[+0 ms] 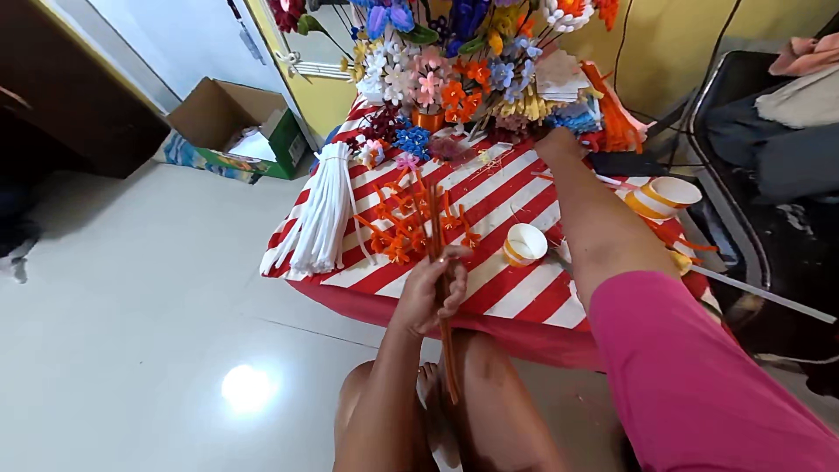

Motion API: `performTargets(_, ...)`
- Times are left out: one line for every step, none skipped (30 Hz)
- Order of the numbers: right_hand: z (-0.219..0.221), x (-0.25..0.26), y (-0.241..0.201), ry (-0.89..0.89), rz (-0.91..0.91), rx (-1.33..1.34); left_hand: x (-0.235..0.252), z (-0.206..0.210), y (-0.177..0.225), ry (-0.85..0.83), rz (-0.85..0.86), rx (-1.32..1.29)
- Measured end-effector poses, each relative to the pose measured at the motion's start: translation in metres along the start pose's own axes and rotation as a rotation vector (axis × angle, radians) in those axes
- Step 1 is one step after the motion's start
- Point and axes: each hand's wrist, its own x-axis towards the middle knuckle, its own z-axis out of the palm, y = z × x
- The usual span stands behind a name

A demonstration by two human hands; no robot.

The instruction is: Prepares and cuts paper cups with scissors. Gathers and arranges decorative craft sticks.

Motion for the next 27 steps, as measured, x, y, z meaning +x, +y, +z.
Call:
performTargets(0.000, -0.001, -0.003, -0.003, 0.006, -0.001, 0.000, 0.002, 0.000, 0.019, -0.034, 0.047)
performTargets(0.002, -0.001, -0.004, -0.002, 0.012, -0.001, 0.000, 0.003, -0.001, 0.026, -0.052, 0.069)
performTargets(0.004, 0.002, -0.005, -0.003, 0.014, 0.005, 0.001, 0.002, -0.001, 0.024, -0.058, 0.070)
performTargets(0.006, 0.006, -0.006, -0.008, 0.013, 0.015, 0.002, 0.001, -0.002, 0.019, -0.057, 0.062)
performTargets(0.008, 0.009, -0.005, -0.010, 0.007, 0.028, 0.003, 0.000, -0.002, 0.013, -0.056, 0.053)
performTargets(0.009, 0.011, -0.003, -0.012, -0.007, 0.044, 0.005, 0.000, -0.002, 0.005, -0.059, 0.044)
performTargets(0.009, 0.013, 0.000, -0.012, -0.028, 0.062, 0.006, 0.000, -0.002, -0.004, -0.063, 0.036)
performTargets(0.010, 0.014, 0.002, -0.011, -0.047, 0.078, 0.008, 0.000, -0.003, -0.018, -0.067, 0.030)
performTargets(0.009, 0.014, 0.004, -0.016, -0.058, 0.099, 0.009, 0.000, -0.004, -0.030, -0.069, 0.024)
performTargets(0.008, 0.014, 0.005, -0.023, -0.062, 0.122, 0.010, 0.000, -0.006, -0.042, -0.070, 0.018)
performTargets(0.006, 0.012, 0.005, -0.032, -0.059, 0.131, 0.010, -0.001, -0.007, -0.051, -0.071, 0.010)
performTargets(0.002, 0.009, 0.004, -0.051, -0.061, 0.120, 0.010, -0.001, -0.007, -0.055, -0.070, 0.001)
performTargets(-0.001, 0.006, 0.004, -0.067, -0.064, 0.096, 0.010, -0.001, -0.007, -0.055, -0.066, 0.001)
performTargets(-0.003, 0.003, 0.004, -0.080, -0.060, 0.073, 0.008, 0.000, -0.006, -0.048, -0.058, 0.004)
performTargets(-0.004, 0.000, 0.006, -0.074, -0.055, 0.042, 0.007, 0.000, -0.004, -0.032, -0.045, 0.005)
performTargets(-0.006, -0.003, 0.006, -0.058, -0.062, -0.011, 0.004, 0.001, -0.003, -0.004, -0.022, 0.005)
performTargets(-0.007, -0.008, 0.007, -0.036, -0.082, -0.057, 0.001, 0.001, -0.001, 0.019, 0.009, 0.002)
performTargets(-0.011, -0.016, 0.006, -0.020, -0.097, -0.080, -0.001, -0.001, 0.001, 0.031, 0.043, -0.011)
performTargets(-0.017, -0.027, 0.003, -0.017, -0.100, -0.061, -0.004, -0.003, 0.003, 0.036, 0.071, -0.028)
performTargets(-0.023, -0.039, 0.000, -0.012, -0.093, -0.010, -0.006, -0.004, 0.005, 0.040, 0.091, -0.048)
performTargets(-0.028, -0.050, -0.002, -0.004, -0.076, 0.057, -0.008, -0.003, 0.007, 0.051, 0.103, -0.067)
performTargets(-0.031, -0.061, -0.003, 0.006, -0.061, 0.130, -0.009, -0.002, 0.008, 0.069, 0.106, -0.078)
performTargets(-0.036, -0.076, -0.004, 0.007, -0.047, 0.189, -0.010, 0.001, 0.010, 0.098, 0.102, -0.071)
performTargets(-0.042, -0.091, -0.006, 0.011, -0.042, 0.216, -0.011, 0.004, 0.011, 0.130, 0.090, -0.057)
performTargets(-0.048, -0.107, -0.007, 0.015, -0.048, 0.223, -0.011, 0.006, 0.012, 0.160, 0.071, -0.047)
performTargets(-0.054, -0.124, -0.005, 0.018, -0.058, 0.240, -0.012, 0.008, 0.012, 0.181, 0.045, -0.047)
performTargets(-0.060, -0.142, 0.001, 0.042, -0.097, 0.260, -0.011, 0.011, 0.012, 0.197, 0.015, -0.048)
